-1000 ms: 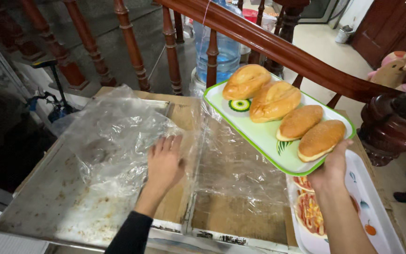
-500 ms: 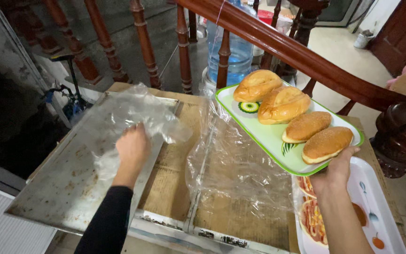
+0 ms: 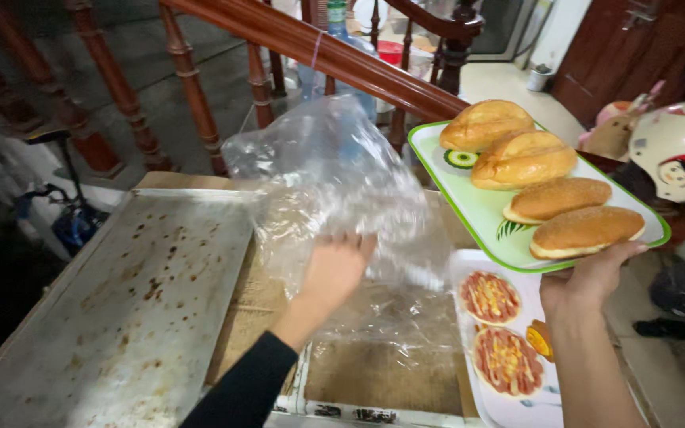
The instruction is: The person removes trays of baked goods from a refrigerator, unwraps them, and arranges them on a countertop. The person then carries the trays to a glass display cabinet and places them inside for display.
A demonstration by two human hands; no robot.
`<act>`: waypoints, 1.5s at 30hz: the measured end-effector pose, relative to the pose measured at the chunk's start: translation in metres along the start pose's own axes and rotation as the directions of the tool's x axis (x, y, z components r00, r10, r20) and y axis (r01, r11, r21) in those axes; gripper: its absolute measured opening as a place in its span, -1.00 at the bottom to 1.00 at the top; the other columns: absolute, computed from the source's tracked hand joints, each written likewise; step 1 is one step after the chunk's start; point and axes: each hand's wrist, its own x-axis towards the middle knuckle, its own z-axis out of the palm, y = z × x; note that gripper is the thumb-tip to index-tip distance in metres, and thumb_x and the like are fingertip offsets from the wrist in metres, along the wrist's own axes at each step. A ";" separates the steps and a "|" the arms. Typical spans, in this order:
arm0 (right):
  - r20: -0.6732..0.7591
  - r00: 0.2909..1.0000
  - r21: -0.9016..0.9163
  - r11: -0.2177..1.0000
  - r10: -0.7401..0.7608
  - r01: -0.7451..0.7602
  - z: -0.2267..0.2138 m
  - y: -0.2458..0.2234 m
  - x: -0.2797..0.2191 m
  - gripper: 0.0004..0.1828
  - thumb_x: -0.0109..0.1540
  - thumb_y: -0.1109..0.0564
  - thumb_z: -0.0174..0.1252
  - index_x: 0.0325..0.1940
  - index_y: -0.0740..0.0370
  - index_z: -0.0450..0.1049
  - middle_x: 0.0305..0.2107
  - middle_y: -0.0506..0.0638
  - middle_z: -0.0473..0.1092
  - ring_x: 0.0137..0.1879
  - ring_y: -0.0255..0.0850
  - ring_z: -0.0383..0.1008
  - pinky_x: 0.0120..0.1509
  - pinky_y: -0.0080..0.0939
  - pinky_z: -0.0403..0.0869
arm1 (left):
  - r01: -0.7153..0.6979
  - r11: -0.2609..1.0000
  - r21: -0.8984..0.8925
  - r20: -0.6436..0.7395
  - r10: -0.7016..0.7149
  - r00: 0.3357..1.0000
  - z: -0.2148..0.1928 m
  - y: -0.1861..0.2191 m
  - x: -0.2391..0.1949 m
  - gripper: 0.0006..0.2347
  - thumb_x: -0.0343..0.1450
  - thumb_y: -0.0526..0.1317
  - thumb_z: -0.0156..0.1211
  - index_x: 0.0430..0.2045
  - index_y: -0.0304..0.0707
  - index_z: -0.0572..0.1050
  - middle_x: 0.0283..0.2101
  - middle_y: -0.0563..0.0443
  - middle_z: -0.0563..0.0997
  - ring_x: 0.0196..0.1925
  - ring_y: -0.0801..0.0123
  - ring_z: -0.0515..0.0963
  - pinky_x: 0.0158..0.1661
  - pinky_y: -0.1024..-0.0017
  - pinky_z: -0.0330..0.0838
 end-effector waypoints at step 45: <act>0.221 0.713 -0.295 0.743 0.665 -0.601 0.191 0.118 -0.077 -0.21 0.37 -0.39 -0.48 0.47 0.13 0.13 0.22 0.17 0.35 0.12 0.02 0.48 0.27 0.14 0.46 | 0.232 -0.517 -0.824 0.554 -0.647 0.525 -0.003 -0.214 -0.078 -0.70 0.45 -0.28 0.09 0.05 -0.41 0.38 -0.04 -0.15 0.65 -0.09 0.18 0.66 -0.12 0.23 0.58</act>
